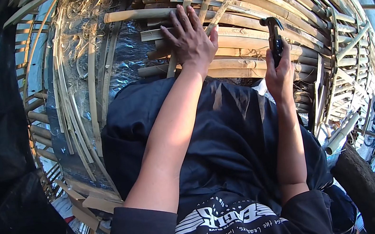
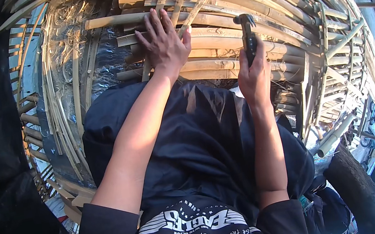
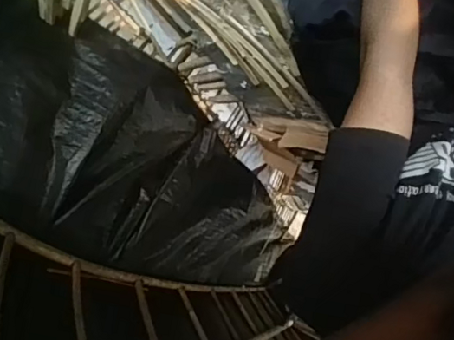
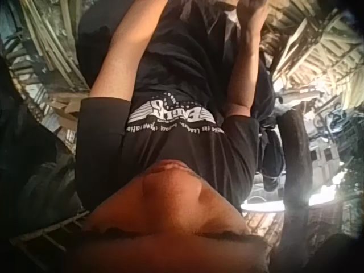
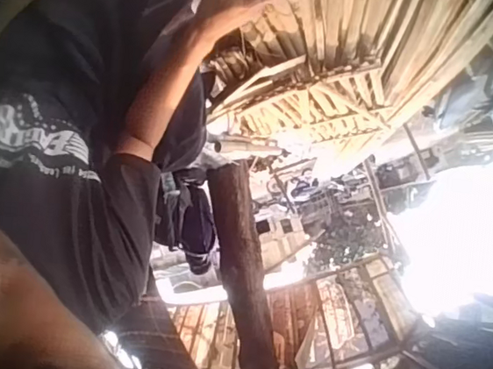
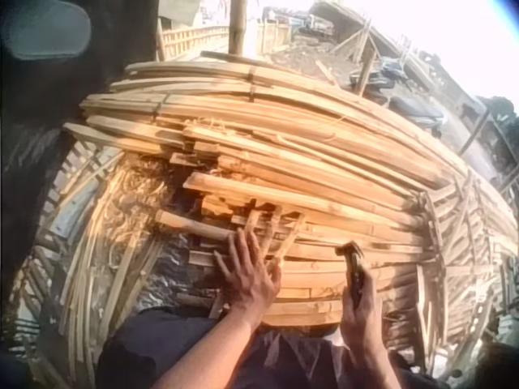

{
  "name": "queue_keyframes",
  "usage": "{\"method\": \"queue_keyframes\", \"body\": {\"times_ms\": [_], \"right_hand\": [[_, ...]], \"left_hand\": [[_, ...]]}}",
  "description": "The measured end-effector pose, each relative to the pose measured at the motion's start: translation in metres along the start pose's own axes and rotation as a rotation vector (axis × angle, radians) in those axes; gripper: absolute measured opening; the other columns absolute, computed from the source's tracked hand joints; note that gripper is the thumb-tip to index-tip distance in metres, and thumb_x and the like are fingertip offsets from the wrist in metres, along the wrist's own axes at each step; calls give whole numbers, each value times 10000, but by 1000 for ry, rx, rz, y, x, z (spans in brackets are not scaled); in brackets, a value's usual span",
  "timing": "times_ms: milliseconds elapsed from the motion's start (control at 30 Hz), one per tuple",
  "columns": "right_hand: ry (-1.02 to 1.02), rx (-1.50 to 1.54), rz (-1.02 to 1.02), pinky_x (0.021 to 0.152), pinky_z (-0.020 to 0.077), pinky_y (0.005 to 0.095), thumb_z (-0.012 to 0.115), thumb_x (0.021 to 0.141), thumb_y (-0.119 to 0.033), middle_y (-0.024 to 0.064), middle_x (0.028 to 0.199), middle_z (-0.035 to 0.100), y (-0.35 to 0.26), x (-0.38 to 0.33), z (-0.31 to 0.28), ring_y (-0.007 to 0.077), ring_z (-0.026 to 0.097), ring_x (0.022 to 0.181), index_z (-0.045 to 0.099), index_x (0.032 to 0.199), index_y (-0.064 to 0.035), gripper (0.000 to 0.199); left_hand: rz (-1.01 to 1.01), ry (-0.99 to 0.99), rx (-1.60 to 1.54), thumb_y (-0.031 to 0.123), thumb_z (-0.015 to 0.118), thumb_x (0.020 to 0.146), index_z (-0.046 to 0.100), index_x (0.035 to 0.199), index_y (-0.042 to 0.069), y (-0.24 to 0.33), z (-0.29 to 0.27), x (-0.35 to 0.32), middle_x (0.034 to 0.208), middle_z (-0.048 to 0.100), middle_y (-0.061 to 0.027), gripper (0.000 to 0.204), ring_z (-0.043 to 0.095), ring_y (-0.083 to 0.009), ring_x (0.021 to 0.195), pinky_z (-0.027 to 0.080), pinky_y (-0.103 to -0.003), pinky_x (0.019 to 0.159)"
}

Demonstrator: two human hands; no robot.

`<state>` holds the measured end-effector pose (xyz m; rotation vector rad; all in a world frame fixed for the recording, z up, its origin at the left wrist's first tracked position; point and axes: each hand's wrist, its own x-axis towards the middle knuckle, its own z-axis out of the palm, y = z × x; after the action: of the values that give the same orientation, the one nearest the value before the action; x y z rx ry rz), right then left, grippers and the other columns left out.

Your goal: The person is assembling a bamboo panel by fitting bamboo strips into a frame and securing them using a hammer.

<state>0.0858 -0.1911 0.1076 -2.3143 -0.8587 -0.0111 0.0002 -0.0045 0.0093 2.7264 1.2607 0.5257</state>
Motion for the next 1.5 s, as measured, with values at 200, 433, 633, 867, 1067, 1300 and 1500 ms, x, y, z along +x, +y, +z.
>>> {"method": "queue_keyframes", "body": {"times_ms": [200,433,633,867,1067,1300,1500], "right_hand": [[12,-14,-52,724,531,481,609,1027,-142,278,957,696,0,34,25,473,696,857,488,1431,1,445],[12,-37,-61,686,504,536,557,1046,-119,301,909,685,5,34,43,501,684,854,491,1376,0,357],[79,-39,-56,684,514,517,557,1052,-135,289,910,694,-18,36,26,475,688,808,487,1367,5,352],[457,-105,-174,546,506,500,556,1057,-181,246,790,676,26,21,46,442,658,606,412,1337,34,382],[325,151,-19,552,535,373,550,1070,-171,158,783,638,-29,9,23,225,650,625,400,1279,-15,301],[300,-75,-134,802,527,498,596,1028,-134,280,1034,673,15,4,57,463,667,867,445,1400,58,444],[316,92,-68,796,538,495,599,1020,-112,307,1096,681,25,-3,72,480,681,959,475,1394,29,418]], "left_hand": [[0,7,-12,587,413,1015,300,1605,1,0,0,0,1671,256,-216,839,235,-408,1548,203,-713,1182],[-6,-26,-35,609,405,1003,281,1620,26,1,1,1,1691,224,-218,859,198,-419,1563,132,-727,1196],[0,15,-5,581,427,1009,326,1594,1,-3,3,0,1672,255,-219,830,232,-413,1547,199,-707,1187],[1,-23,-62,599,435,997,275,1620,23,8,2,1,1694,214,-206,863,192,-411,1565,141,-717,1200],[-2,19,-51,574,469,1001,304,1603,11,-2,-1,6,1671,252,-219,840,230,-413,1546,190,-707,1191],[-7,-24,-44,593,445,998,289,1619,28,2,2,0,1688,234,-218,854,203,-403,1564,144,-717,1198],[-7,1,-32,580,453,997,315,1603,9,-1,-2,1,1673,263,-220,843,235,-406,1550,175,-714,1190]]}}
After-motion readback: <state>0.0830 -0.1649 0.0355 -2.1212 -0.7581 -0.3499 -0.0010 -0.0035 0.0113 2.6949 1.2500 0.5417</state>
